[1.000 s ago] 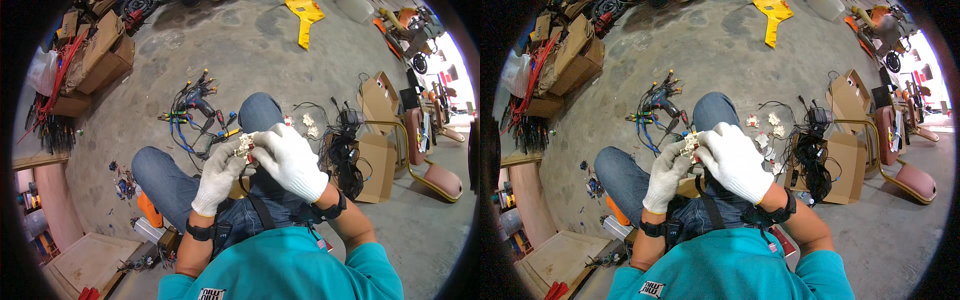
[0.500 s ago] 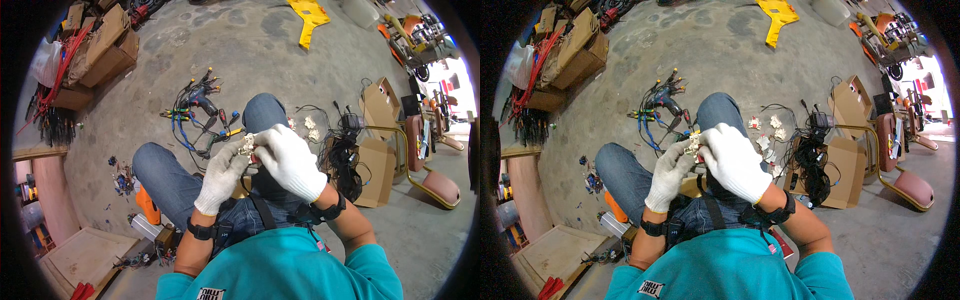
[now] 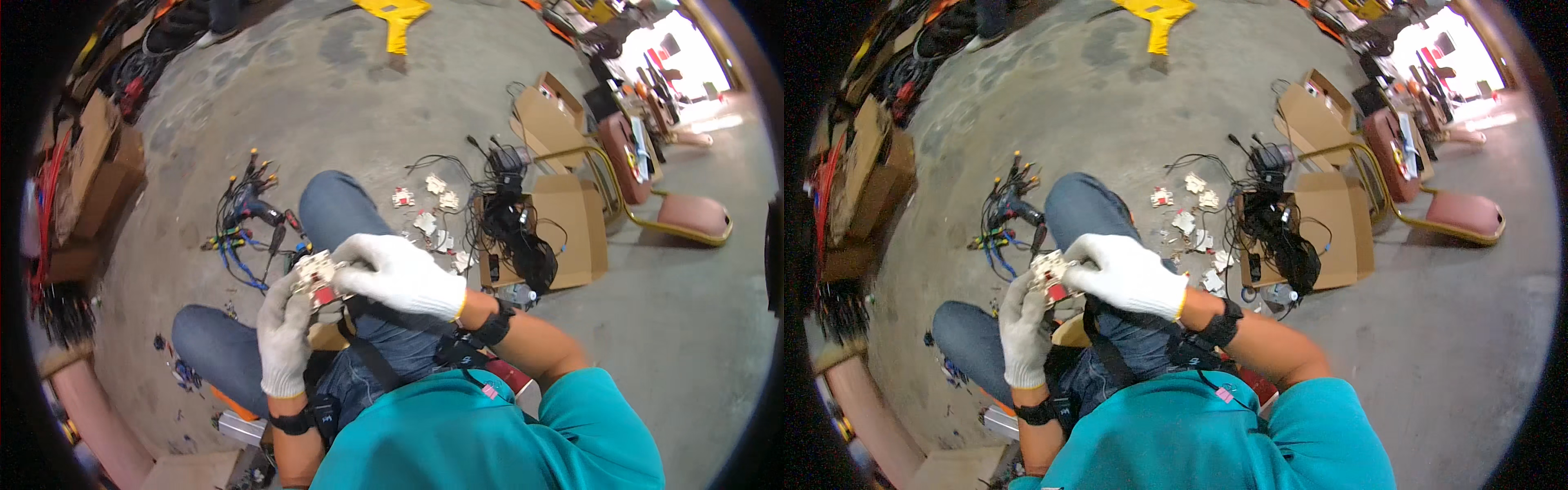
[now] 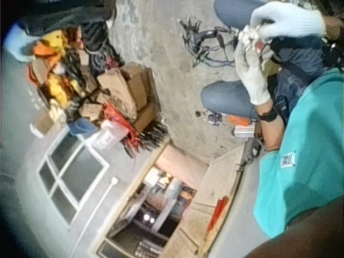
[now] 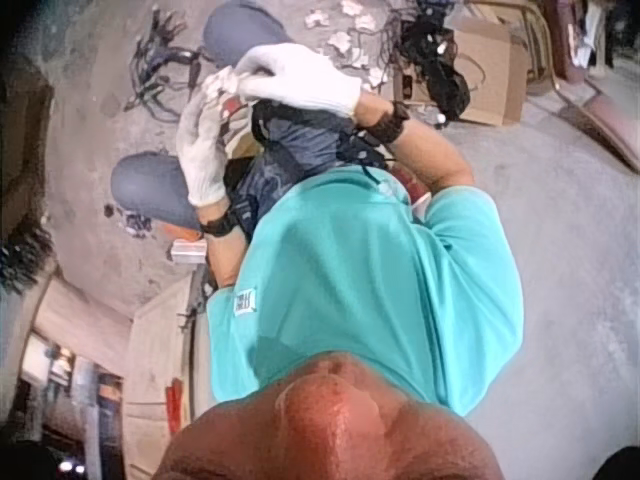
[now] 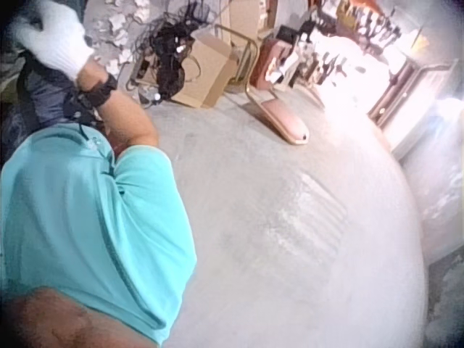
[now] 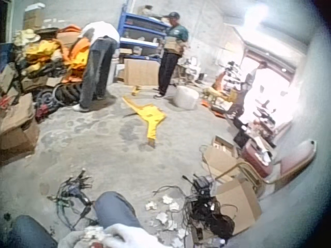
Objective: Assembling components onto a small circuit board or control module in a workshop.
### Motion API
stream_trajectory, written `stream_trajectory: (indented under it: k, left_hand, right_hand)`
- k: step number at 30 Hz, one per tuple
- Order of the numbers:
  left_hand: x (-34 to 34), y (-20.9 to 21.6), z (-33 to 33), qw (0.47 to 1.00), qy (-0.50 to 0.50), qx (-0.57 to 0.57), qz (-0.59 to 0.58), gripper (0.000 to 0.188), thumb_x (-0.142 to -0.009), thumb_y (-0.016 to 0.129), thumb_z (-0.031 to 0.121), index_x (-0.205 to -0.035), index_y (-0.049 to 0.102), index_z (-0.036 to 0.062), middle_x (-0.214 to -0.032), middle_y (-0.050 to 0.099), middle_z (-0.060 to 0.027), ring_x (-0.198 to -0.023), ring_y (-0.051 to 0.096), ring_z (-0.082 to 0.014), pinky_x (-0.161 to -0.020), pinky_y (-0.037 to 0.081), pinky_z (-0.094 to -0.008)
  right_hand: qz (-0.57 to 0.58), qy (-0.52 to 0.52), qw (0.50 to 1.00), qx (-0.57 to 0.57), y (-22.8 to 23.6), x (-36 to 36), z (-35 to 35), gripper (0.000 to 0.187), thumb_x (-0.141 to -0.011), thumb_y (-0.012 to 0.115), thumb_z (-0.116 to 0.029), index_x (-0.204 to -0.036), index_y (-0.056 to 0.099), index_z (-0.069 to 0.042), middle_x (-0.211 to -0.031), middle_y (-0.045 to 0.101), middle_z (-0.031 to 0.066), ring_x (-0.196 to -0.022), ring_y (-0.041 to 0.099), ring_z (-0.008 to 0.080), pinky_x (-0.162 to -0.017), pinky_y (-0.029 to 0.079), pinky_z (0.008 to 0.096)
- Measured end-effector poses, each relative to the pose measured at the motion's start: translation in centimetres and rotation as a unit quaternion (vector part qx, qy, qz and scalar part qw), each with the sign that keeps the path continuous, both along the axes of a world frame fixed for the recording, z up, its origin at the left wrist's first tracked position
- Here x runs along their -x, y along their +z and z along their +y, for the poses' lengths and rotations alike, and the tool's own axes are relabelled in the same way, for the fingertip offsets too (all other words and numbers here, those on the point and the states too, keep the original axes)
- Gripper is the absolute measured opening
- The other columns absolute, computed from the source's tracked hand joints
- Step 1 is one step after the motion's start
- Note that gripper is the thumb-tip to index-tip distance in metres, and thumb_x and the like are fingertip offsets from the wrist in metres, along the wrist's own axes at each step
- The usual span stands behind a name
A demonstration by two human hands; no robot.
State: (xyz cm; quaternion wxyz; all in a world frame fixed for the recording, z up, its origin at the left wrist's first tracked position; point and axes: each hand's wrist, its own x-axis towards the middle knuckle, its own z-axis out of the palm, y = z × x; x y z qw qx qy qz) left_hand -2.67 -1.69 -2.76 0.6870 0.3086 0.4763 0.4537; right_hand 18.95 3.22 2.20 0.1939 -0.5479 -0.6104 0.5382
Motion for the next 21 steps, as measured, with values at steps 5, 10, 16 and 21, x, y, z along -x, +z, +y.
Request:
stream_trajectory:
  k: [5, 10, 16, 21]
  left_hand:
    - [-1.2, 1.0, 0.0, 0.999, 0.018, 0.008, 0.025, 0.042, -0.103, 0.056, 0.011, -0.138, 0.05, -0.0117, -0.126, 0.067, -0.0212, -0.105, 0.072, -0.025, -0.092, 0.06, -0.0362]
    - [-2.5, 1.3, 0.7, 0.999, -0.022, 0.012, 0.04, 0.045, -0.103, 0.058, 0.012, -0.14, 0.049, -0.0105, -0.123, 0.068, -0.0204, -0.102, 0.073, -0.0252, -0.087, 0.062, -0.0369]
    - [-4.9, 1.8, 2.3, 0.996, -0.078, 0.019, 0.028, 0.052, -0.103, 0.061, 0.02, -0.144, 0.045, -0.0091, -0.125, 0.066, -0.0217, -0.099, 0.073, -0.026, -0.084, 0.063, -0.0373]
    - [-5.6, 1.7, 3.4, 0.996, -0.077, 0.035, 0.019, 0.059, -0.102, 0.066, 0.028, -0.144, 0.043, -0.0073, -0.127, 0.065, -0.0257, -0.104, 0.071, -0.028, -0.088, 0.061, -0.0377]
  right_hand:
    - [0.005, -0.02, 0.999, 0.026, -0.5, -1.4, -0.8, 0.052, -0.089, 0.067, -0.042, -0.12, 0.068, -0.001, -0.105, 0.074, 0.0208, -0.102, 0.072, 0.0322, -0.09, 0.054, 0.0387]
    - [0.042, -0.033, 0.998, 0.026, -1.5, -3.6, -0.9, 0.051, -0.089, 0.066, -0.043, -0.117, 0.07, 0.0, -0.104, 0.073, 0.0219, -0.102, 0.071, 0.0339, -0.088, 0.055, 0.0407]
    - [0.043, -0.072, 0.996, 0.012, -1.6, -7.2, -0.2, 0.047, -0.09, 0.068, -0.037, -0.118, 0.069, 0.002, -0.101, 0.075, 0.0183, -0.093, 0.073, 0.025, -0.083, 0.056, 0.0352]
    - [0.076, -0.159, 0.984, 0.027, -1.9, -12.0, 1.0, 0.044, -0.089, 0.068, -0.035, -0.11, 0.071, 0.003, -0.093, 0.074, 0.0156, -0.079, 0.071, 0.0213, -0.073, 0.056, 0.0336]
